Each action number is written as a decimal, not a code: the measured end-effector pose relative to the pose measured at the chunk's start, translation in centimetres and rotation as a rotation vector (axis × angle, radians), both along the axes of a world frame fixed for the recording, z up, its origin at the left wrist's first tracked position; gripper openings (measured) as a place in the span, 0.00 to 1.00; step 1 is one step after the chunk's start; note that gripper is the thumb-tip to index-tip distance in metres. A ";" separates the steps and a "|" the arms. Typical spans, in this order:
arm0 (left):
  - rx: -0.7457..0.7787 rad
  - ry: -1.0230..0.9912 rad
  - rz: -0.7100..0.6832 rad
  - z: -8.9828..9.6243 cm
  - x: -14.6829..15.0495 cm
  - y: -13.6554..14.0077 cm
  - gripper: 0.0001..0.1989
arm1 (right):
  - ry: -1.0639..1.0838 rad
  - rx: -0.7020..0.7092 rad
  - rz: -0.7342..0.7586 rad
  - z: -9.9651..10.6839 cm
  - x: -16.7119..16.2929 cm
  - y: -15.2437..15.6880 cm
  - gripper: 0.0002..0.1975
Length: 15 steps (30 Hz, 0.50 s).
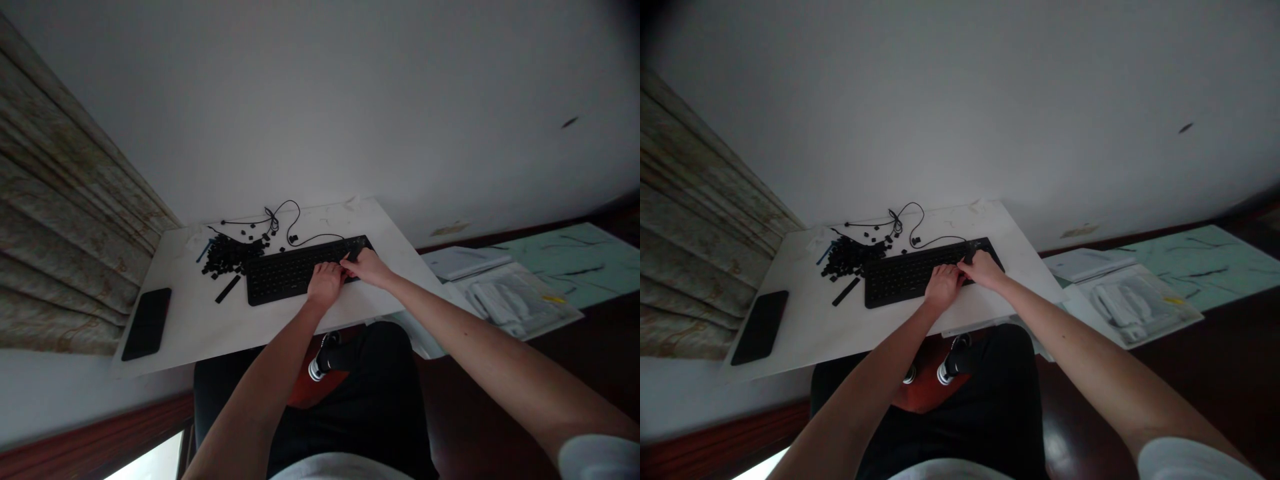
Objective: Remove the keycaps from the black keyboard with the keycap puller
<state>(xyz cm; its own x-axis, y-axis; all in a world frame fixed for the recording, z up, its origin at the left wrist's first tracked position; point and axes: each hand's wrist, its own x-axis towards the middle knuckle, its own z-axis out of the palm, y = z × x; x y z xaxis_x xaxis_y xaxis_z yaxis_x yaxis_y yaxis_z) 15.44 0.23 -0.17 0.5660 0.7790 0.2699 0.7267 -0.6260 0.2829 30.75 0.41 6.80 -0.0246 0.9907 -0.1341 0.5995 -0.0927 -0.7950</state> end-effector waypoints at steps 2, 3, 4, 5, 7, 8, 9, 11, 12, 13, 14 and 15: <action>0.012 0.017 0.007 -0.1 0.1 0.0 0.12 | 0.018 0.025 -0.010 1.3 -0.3 0.3 0.07; 0.014 0.023 0.010 -0.2 0.2 0.0 0.12 | 0.020 0.040 -0.009 2.0 -0.5 0.6 0.08; 0.013 0.026 0.013 -0.2 0.2 0.0 0.11 | 0.006 0.053 0.003 2.8 -0.7 1.0 0.07; 0.009 0.025 0.018 -0.1 0.2 0.0 0.11 | -0.029 0.060 0.024 3.6 -0.9 1.4 0.07; -0.003 0.019 0.034 0.0 0.2 0.0 0.10 | -0.050 0.046 0.041 4.6 -1.2 2.3 0.06; -0.008 0.015 0.039 0.1 0.2 0.0 0.09 | -0.013 0.032 0.024 4.8 -1.2 2.6 0.06; -0.009 0.014 0.039 0.1 0.2 0.0 0.09 | 0.053 0.020 -0.011 4.7 -1.1 2.8 0.05; -0.004 0.018 0.029 0.2 0.1 0.0 0.09 | 0.202 0.017 -0.108 4.0 -0.4 3.0 0.05; 0.001 0.022 0.023 0.3 0.1 -0.1 0.10 | 0.258 0.029 -0.163 3.4 0.2 3.0 0.05; 0.005 0.025 0.017 0.3 0.1 -0.1 0.10 | 0.299 0.050 -0.219 2.7 1.0 2.9 0.05; 0.009 0.027 0.012 0.3 0.0 -0.2 0.10 | 0.333 0.079 -0.280 1.9 1.9 2.7 0.05; 0.013 0.028 0.004 0.3 0.0 -0.2 0.11 | 0.366 0.115 -0.344 1.1 2.8 2.5 0.06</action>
<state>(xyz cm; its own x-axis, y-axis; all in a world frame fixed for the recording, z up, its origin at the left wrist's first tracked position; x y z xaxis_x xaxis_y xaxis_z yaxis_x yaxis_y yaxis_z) 15.44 0.03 0.12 0.5703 0.7778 0.2642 0.7366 -0.6265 0.2546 33.59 2.92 7.93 0.2806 0.9574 -0.0680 0.2297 -0.1357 -0.9637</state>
